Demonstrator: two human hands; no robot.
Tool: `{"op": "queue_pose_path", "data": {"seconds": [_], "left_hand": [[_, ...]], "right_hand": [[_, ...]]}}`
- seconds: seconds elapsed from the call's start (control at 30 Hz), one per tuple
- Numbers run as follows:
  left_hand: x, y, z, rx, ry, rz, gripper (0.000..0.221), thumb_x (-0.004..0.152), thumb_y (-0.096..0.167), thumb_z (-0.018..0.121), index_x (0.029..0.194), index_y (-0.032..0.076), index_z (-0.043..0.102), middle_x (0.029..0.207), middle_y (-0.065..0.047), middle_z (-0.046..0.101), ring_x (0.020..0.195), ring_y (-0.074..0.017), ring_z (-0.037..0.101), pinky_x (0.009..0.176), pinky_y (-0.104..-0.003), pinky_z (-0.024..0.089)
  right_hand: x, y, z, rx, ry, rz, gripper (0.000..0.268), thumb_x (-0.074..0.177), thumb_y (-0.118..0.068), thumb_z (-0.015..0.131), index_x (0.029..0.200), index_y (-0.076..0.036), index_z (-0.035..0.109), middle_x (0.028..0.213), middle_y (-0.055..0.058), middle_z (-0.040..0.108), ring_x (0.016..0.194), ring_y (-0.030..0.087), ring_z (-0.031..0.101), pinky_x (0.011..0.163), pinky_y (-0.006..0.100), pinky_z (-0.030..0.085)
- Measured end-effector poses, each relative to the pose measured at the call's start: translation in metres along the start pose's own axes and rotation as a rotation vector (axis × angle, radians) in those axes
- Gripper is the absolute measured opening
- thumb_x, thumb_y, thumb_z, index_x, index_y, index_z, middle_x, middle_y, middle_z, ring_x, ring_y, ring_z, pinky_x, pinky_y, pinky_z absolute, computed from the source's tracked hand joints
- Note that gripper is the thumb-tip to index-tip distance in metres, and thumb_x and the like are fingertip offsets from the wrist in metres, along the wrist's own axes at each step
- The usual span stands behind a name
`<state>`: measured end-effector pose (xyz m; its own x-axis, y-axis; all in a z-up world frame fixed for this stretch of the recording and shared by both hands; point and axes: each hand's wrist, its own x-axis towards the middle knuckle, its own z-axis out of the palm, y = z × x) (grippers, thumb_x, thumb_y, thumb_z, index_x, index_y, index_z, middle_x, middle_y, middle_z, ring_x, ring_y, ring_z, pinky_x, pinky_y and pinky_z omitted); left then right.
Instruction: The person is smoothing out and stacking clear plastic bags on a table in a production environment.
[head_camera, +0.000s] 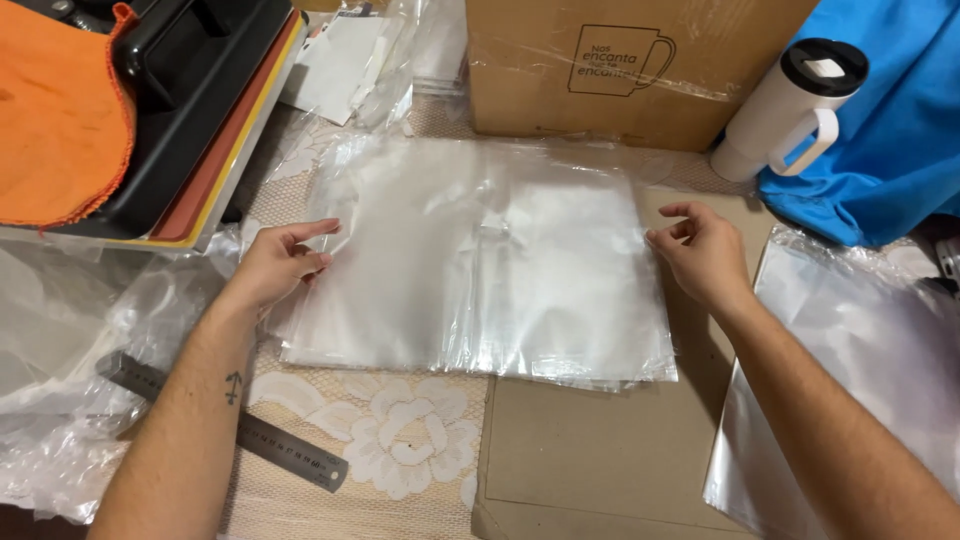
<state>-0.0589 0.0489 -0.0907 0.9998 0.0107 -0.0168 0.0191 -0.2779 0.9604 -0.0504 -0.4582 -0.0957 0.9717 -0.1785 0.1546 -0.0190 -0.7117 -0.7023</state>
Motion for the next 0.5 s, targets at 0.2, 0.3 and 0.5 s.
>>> {"op": "queue_pose_path", "data": {"seconds": [0.2, 0.3, 0.5], "left_hand": [[0.009, -0.034, -0.012, 0.124, 0.022, -0.027, 0.056, 0.076, -0.017, 0.069, 0.128, 0.003, 0.067, 0.126, -0.017, 0.066, 0.062, -0.0173, 0.058, 0.045, -0.028, 0.054], [-0.008, 0.007, 0.002, 0.192, 0.035, -0.042, 0.047, 0.077, -0.014, 0.070, 0.120, 0.007, 0.073, 0.123, -0.013, 0.068, 0.068, -0.0159, 0.058, 0.051, -0.026, 0.054], [0.021, -0.048, -0.010, 0.291, 0.104, -0.058, 0.045, 0.073, 0.004, 0.083, 0.114, 0.022, 0.077, 0.068, 0.003, 0.051, 0.054, -0.0067, 0.043, 0.046, -0.024, 0.040]], "right_hand": [[0.014, 0.000, 0.016, -0.145, -0.015, -0.005, 0.037, 0.091, -0.014, 0.073, 0.126, -0.004, 0.069, 0.093, 0.014, 0.075, 0.082, 0.029, 0.072, 0.070, 0.038, 0.052], [0.012, -0.002, 0.021, -0.201, -0.025, -0.012, 0.037, 0.092, -0.016, 0.074, 0.127, -0.004, 0.069, 0.096, 0.016, 0.076, 0.088, 0.033, 0.073, 0.073, 0.041, 0.053], [0.017, 0.018, 0.030, -0.274, -0.044, 0.000, 0.032, 0.094, -0.030, 0.069, 0.123, -0.016, 0.069, 0.101, 0.009, 0.076, 0.094, 0.031, 0.068, 0.082, 0.043, 0.049]]}}
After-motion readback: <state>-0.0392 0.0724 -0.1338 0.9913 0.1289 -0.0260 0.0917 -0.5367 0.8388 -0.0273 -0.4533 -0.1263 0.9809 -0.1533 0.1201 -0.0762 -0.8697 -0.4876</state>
